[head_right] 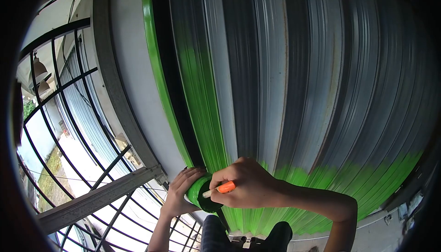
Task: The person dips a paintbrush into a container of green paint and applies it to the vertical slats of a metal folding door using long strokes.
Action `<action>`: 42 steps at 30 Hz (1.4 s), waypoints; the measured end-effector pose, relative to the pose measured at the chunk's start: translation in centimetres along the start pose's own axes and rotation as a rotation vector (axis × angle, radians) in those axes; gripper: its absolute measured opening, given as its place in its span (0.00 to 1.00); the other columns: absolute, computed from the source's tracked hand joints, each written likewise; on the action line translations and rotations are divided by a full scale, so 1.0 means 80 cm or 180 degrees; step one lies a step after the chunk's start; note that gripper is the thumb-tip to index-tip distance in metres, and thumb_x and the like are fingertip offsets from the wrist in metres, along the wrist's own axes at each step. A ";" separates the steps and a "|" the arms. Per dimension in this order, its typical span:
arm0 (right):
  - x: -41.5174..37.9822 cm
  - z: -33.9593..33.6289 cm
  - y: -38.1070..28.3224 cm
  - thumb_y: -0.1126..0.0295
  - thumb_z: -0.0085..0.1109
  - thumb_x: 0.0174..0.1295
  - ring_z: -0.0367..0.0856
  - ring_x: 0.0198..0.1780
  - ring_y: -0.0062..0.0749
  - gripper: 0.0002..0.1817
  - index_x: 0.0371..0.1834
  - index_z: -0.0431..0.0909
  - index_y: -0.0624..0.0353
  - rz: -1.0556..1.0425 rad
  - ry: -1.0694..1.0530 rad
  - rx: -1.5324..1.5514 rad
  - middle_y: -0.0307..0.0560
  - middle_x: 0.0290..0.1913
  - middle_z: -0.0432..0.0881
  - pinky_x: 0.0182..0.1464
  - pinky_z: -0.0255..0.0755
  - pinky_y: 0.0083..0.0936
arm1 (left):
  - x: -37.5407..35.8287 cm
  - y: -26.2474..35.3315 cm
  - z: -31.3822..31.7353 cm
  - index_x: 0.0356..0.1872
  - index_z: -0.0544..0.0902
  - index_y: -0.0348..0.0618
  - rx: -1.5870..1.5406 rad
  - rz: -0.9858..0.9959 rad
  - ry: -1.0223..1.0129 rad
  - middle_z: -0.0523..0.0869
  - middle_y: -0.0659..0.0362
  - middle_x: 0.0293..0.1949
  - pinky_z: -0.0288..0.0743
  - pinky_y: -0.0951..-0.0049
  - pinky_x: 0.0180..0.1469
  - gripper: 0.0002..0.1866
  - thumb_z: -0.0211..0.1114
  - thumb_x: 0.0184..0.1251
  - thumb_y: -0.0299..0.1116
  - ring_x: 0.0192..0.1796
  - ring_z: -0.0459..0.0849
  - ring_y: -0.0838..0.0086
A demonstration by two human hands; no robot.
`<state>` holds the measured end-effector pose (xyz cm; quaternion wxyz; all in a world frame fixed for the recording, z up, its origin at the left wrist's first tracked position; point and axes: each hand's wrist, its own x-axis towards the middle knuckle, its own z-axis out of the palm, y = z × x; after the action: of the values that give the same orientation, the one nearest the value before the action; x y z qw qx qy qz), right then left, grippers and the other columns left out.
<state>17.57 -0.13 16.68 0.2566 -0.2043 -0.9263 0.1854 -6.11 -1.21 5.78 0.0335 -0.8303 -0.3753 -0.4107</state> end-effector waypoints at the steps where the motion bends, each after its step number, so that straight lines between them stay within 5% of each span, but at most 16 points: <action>1: -0.001 0.000 0.000 0.68 0.63 0.54 0.81 0.21 0.31 0.08 0.31 0.85 0.61 0.0005 -0.0009 -0.0009 0.44 0.21 0.83 0.25 0.71 0.22 | 0.001 0.002 -0.001 0.60 0.75 0.43 0.0025 0.0012 -0.0025 0.79 0.54 0.58 0.66 0.53 0.66 0.47 0.80 0.27 0.39 0.62 0.75 0.56; 5: -0.003 0.008 0.000 0.67 0.62 0.49 0.82 0.22 0.42 0.09 0.25 0.84 0.61 0.0125 0.0056 0.0165 0.49 0.18 0.81 0.31 0.75 0.29 | 0.002 0.005 0.001 0.61 0.75 0.45 0.0127 0.0100 -0.0093 0.79 0.55 0.59 0.65 0.52 0.67 0.48 0.80 0.25 0.40 0.63 0.75 0.57; 11: -0.002 0.013 0.005 0.67 0.62 0.48 0.82 0.23 0.42 0.09 0.25 0.84 0.61 -0.0062 0.0022 0.0239 0.49 0.19 0.81 0.31 0.75 0.29 | 0.002 0.007 0.002 0.61 0.75 0.45 0.0123 0.0032 -0.0197 0.79 0.56 0.59 0.65 0.53 0.67 0.49 0.80 0.24 0.39 0.63 0.75 0.57; 17: 0.001 0.006 0.003 0.69 0.63 0.50 0.81 0.20 0.38 0.07 0.27 0.84 0.61 0.0175 0.0087 0.0194 0.48 0.17 0.80 0.28 0.74 0.27 | -0.011 0.005 0.010 0.61 0.74 0.40 -0.0494 -0.0482 -0.0133 0.80 0.51 0.57 0.70 0.57 0.64 0.48 0.83 0.28 0.38 0.61 0.77 0.54; 20: -0.004 0.009 0.020 0.68 0.63 0.60 0.82 0.20 0.24 0.08 0.33 0.85 0.63 -0.0030 0.0284 0.0274 0.43 0.21 0.84 0.24 0.74 0.19 | -0.021 0.005 0.018 0.61 0.73 0.39 -0.0652 -0.0723 -0.0057 0.80 0.49 0.56 0.73 0.60 0.62 0.48 0.84 0.31 0.40 0.59 0.79 0.56; 23: -0.009 0.013 0.029 0.70 0.59 0.64 0.83 0.21 0.23 0.10 0.35 0.84 0.66 0.1023 0.0309 0.1332 0.45 0.21 0.83 0.23 0.76 0.18 | -0.027 0.003 0.026 0.61 0.73 0.38 -0.0811 -0.0870 0.0072 0.81 0.49 0.55 0.75 0.62 0.60 0.48 0.84 0.33 0.43 0.57 0.81 0.58; 42: -0.029 0.048 0.117 0.69 0.56 0.61 0.80 0.18 0.28 0.12 0.33 0.81 0.71 0.2163 0.0921 0.3427 0.50 0.21 0.82 0.18 0.72 0.18 | -0.043 0.008 0.057 0.62 0.71 0.37 -0.1005 -0.1304 -0.0073 0.82 0.48 0.53 0.77 0.62 0.58 0.49 0.84 0.34 0.46 0.54 0.84 0.59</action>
<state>19.96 5.78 8.49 0.3722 -0.3516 -0.5439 0.6649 -4.04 -2.06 0.48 -0.1846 -0.7365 -0.4673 -0.4530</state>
